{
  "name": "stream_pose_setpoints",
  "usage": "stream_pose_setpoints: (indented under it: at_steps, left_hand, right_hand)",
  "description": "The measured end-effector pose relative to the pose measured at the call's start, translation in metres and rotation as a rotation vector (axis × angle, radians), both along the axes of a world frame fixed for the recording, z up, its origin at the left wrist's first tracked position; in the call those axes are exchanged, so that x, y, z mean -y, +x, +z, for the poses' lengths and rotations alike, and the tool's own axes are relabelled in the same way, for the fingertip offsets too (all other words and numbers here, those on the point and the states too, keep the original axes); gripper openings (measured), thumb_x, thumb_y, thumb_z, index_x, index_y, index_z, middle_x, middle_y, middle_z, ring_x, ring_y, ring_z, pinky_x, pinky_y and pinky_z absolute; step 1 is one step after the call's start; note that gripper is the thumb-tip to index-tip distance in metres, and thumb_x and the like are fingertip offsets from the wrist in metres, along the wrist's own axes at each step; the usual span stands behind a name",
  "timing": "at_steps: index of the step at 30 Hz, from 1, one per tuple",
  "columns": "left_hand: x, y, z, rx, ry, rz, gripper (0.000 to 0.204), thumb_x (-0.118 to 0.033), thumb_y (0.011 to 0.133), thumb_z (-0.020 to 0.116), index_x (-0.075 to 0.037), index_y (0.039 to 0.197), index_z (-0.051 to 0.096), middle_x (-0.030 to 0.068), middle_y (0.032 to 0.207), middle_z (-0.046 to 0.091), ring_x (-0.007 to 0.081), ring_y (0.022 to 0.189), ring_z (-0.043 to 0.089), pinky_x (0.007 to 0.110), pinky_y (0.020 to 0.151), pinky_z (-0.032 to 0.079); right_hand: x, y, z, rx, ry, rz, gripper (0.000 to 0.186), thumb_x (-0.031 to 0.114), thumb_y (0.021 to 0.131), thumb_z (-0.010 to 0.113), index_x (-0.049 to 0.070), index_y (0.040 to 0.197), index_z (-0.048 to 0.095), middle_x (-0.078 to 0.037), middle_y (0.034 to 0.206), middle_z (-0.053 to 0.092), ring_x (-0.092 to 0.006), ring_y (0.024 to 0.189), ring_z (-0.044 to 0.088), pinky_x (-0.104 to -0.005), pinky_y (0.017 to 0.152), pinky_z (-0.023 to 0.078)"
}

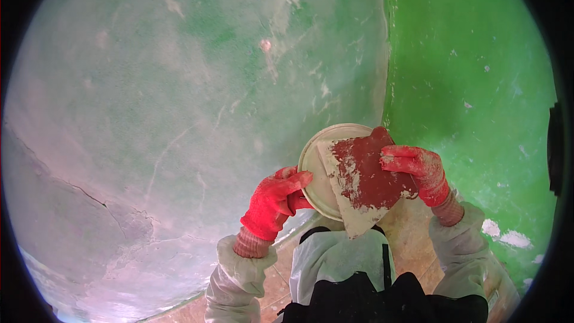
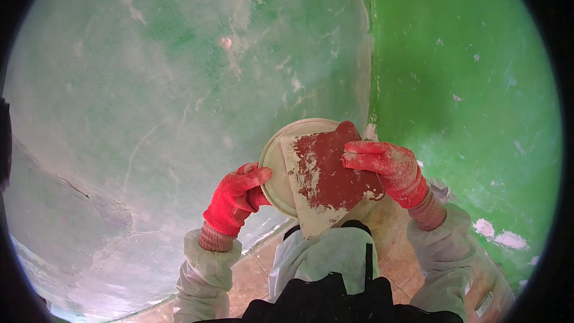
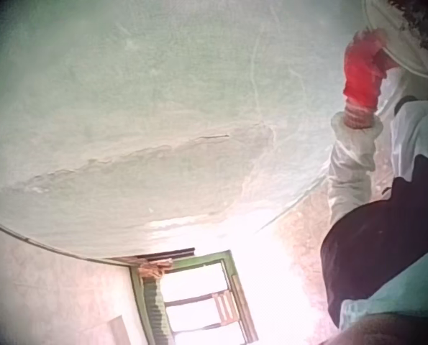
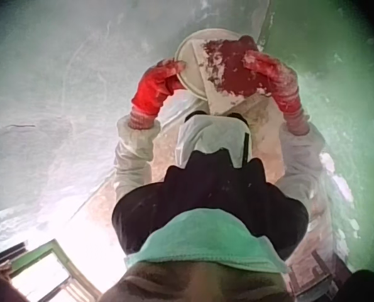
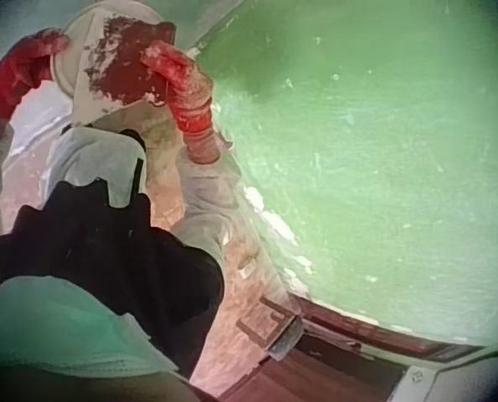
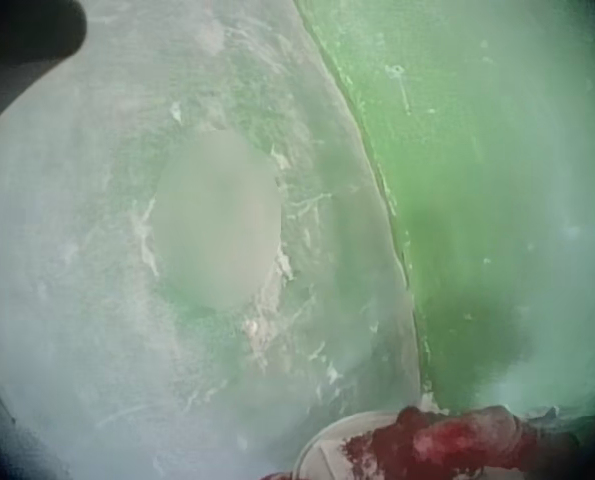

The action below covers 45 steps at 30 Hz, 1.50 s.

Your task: The person mixes a white substance on a plastic lid and then uses a putty knife to apply the filler to a green wall, smoothing it into cracks and holes.

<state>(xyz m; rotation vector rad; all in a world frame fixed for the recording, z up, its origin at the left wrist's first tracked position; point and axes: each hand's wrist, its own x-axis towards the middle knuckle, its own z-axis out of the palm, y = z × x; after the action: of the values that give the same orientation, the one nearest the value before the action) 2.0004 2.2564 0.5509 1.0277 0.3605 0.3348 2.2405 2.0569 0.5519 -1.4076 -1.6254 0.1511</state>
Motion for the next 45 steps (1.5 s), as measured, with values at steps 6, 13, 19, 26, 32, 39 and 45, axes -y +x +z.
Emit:
stream_pose_setpoints:
  at_steps: [6, 13, 19, 26, 32, 39, 45]
  left_hand:
    - [0.024, -0.015, 0.025, 0.048, 0.178, 0.187, 0.028, -0.012, 0.090, 0.057, 0.007, 0.110, 0.053, 0.0106, 0.103, 0.061, 0.0173, 0.096, 0.060, 0.031, 0.079, 0.054]
    - [0.040, -0.014, 0.036, 0.167, 0.222, 0.239, 0.036, -0.015, 0.090, 0.059, 0.010, 0.114, 0.050, 0.0128, 0.106, 0.059, 0.0200, 0.095, 0.062, 0.032, 0.084, 0.054]
    - [0.061, -0.013, 0.058, 0.230, 0.300, 0.289, 0.030, -0.013, 0.091, 0.055, 0.008, 0.112, 0.051, 0.0118, 0.101, 0.063, 0.0209, 0.091, 0.064, 0.033, 0.081, 0.055]
    - [0.074, -0.013, 0.056, 0.300, 0.318, 0.260, 0.031, -0.014, 0.092, 0.056, 0.009, 0.112, 0.052, 0.0127, 0.101, 0.062, 0.0214, 0.092, 0.063, 0.033, 0.083, 0.054]
    - [0.072, -0.015, 0.052, 0.318, 0.348, 0.279, 0.031, -0.012, 0.092, 0.055, 0.010, 0.114, 0.050, 0.0127, 0.102, 0.062, 0.0209, 0.093, 0.063, 0.031, 0.081, 0.054]
    - [0.065, -0.017, 0.051, 0.306, 0.360, 0.294, 0.032, -0.012, 0.090, 0.058, 0.010, 0.112, 0.051, 0.0135, 0.104, 0.059, 0.0227, 0.097, 0.062, 0.035, 0.085, 0.054]
    - [0.062, -0.018, 0.046, 0.329, 0.393, 0.285, 0.034, -0.013, 0.091, 0.058, 0.010, 0.114, 0.051, 0.0143, 0.108, 0.058, 0.0228, 0.098, 0.061, 0.037, 0.085, 0.054]
  right_hand:
    - [-0.002, -0.003, 0.002, 0.240, 0.252, -0.047, 0.027, 0.006, 0.078, 0.059, 0.005, 0.104, 0.067, -0.013, 0.116, 0.062, -0.0243, 0.103, 0.062, -0.0310, 0.087, 0.051]
    - [-0.011, 0.015, 0.029, 0.063, 0.488, 0.055, 0.036, 0.015, 0.072, 0.071, 0.005, 0.106, 0.066, -0.015, 0.116, 0.062, -0.0261, 0.105, 0.062, -0.0325, 0.091, 0.048]
    - [-0.024, 0.017, 0.062, -0.137, 0.560, 0.156, 0.038, -0.014, 0.073, 0.053, 0.001, 0.105, 0.066, -0.014, 0.113, 0.064, -0.0212, 0.107, 0.059, -0.0301, 0.095, 0.045]
    - [-0.030, 0.023, 0.076, -0.263, 0.545, 0.321, 0.039, -0.013, 0.074, 0.048, -0.003, 0.108, 0.064, -0.015, 0.114, 0.063, -0.0207, 0.106, 0.061, -0.0314, 0.097, 0.044]
    - [-0.039, 0.020, 0.085, -0.453, 0.479, 0.418, 0.029, -0.005, 0.082, 0.054, -0.007, 0.110, 0.060, -0.018, 0.113, 0.063, -0.0234, 0.101, 0.063, -0.0319, 0.089, 0.050]
    - [-0.060, 0.037, 0.096, -0.611, 0.389, 0.260, 0.025, -0.002, 0.088, 0.053, -0.012, 0.110, 0.053, -0.023, 0.102, 0.064, -0.0274, 0.088, 0.067, -0.0327, 0.081, 0.056]
    - [-0.063, 0.036, 0.105, -0.646, 0.416, 0.256, 0.018, -0.001, 0.088, 0.054, -0.009, 0.104, 0.056, -0.017, 0.092, 0.065, -0.0256, 0.080, 0.068, -0.0296, 0.071, 0.058]
